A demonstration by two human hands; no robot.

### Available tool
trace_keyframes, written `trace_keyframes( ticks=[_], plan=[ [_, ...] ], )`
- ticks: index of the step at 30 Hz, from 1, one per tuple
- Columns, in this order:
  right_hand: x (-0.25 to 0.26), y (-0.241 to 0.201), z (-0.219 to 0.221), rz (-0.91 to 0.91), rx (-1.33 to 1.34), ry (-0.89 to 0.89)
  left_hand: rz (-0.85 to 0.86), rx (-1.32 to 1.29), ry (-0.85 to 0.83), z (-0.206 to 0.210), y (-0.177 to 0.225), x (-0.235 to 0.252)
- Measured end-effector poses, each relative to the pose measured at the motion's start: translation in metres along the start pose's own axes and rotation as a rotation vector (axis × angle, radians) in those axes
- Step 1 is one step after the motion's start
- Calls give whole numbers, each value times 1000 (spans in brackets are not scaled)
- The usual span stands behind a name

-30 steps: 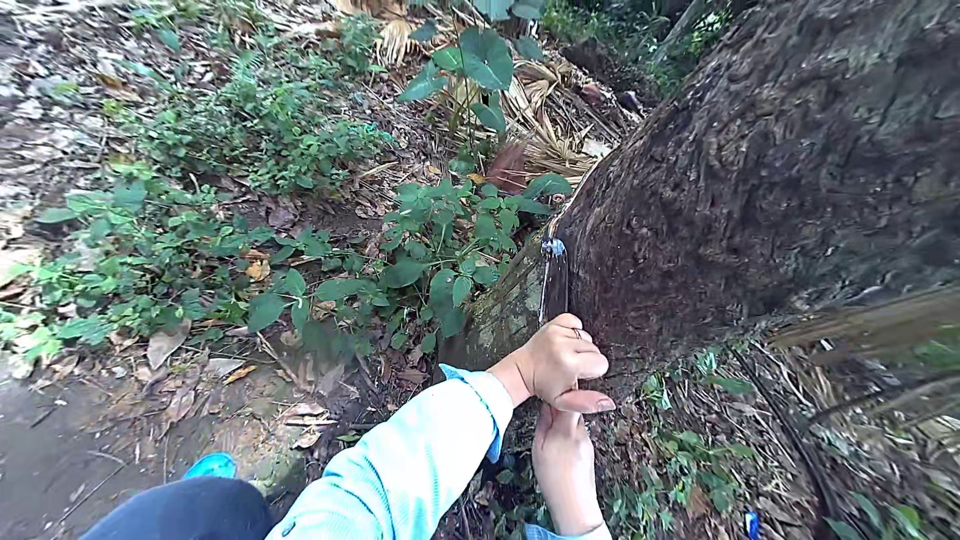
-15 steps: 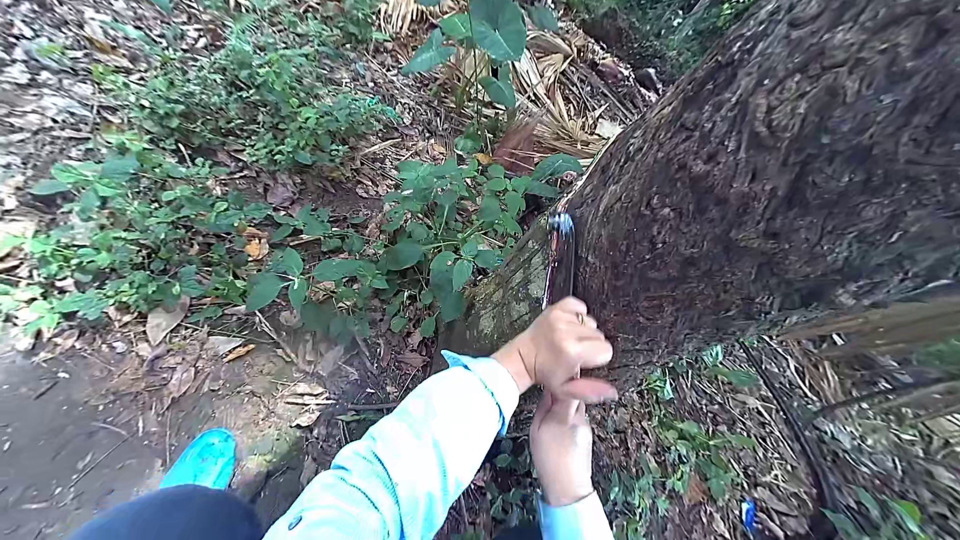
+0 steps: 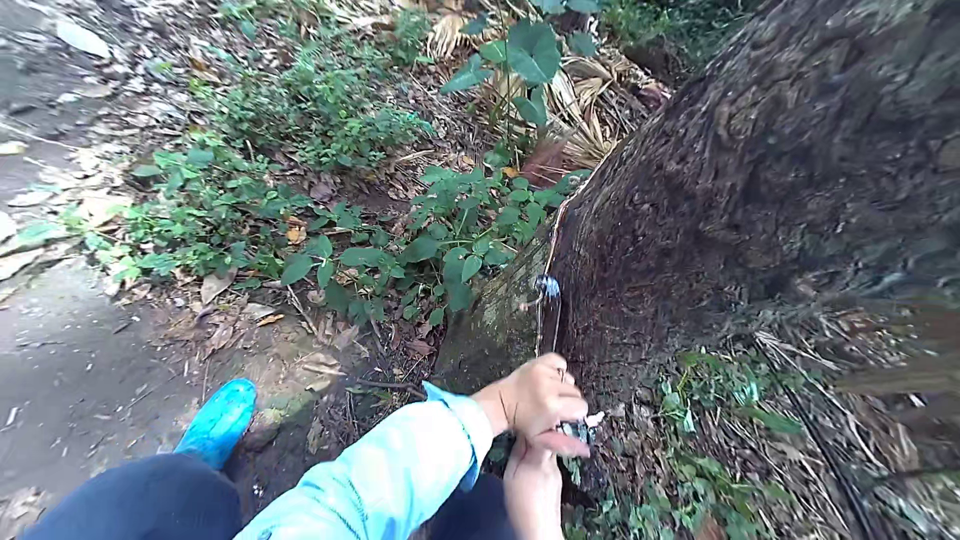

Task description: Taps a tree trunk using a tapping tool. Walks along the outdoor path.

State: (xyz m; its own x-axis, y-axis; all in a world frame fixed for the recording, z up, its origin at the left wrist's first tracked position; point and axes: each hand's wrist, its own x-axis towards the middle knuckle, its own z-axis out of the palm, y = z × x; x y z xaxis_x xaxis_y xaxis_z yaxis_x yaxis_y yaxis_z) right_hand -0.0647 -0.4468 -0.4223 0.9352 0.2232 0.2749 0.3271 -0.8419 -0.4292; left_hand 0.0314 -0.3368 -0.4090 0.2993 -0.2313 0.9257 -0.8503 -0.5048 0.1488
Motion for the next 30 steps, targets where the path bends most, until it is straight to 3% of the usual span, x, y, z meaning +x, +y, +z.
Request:
trace_keyframes(
  ticks=[4,8,13,16,22,27,30],
  plan=[
    [35,3,6,-6,64,-4,13,80,-46,-3,-25,21],
    [10,13,10,64,119,-141,-38,172,-162,4,3,-2],
    [28,5,3,27,75,-67,-46,158,-167,-4,-10,18],
    [10,26,8,96,76,-181,-146,133,-303,8,13,-2],
    [10,24,5,108,1,-100,-9,135,-145,18,1,-2],
    [-25,46,10,90,-72,-98,-140,44,-156,33,30,-31],
    [-8,37,7,123,-142,-331,-366,27,-160,26,16,-50]
  ],
)
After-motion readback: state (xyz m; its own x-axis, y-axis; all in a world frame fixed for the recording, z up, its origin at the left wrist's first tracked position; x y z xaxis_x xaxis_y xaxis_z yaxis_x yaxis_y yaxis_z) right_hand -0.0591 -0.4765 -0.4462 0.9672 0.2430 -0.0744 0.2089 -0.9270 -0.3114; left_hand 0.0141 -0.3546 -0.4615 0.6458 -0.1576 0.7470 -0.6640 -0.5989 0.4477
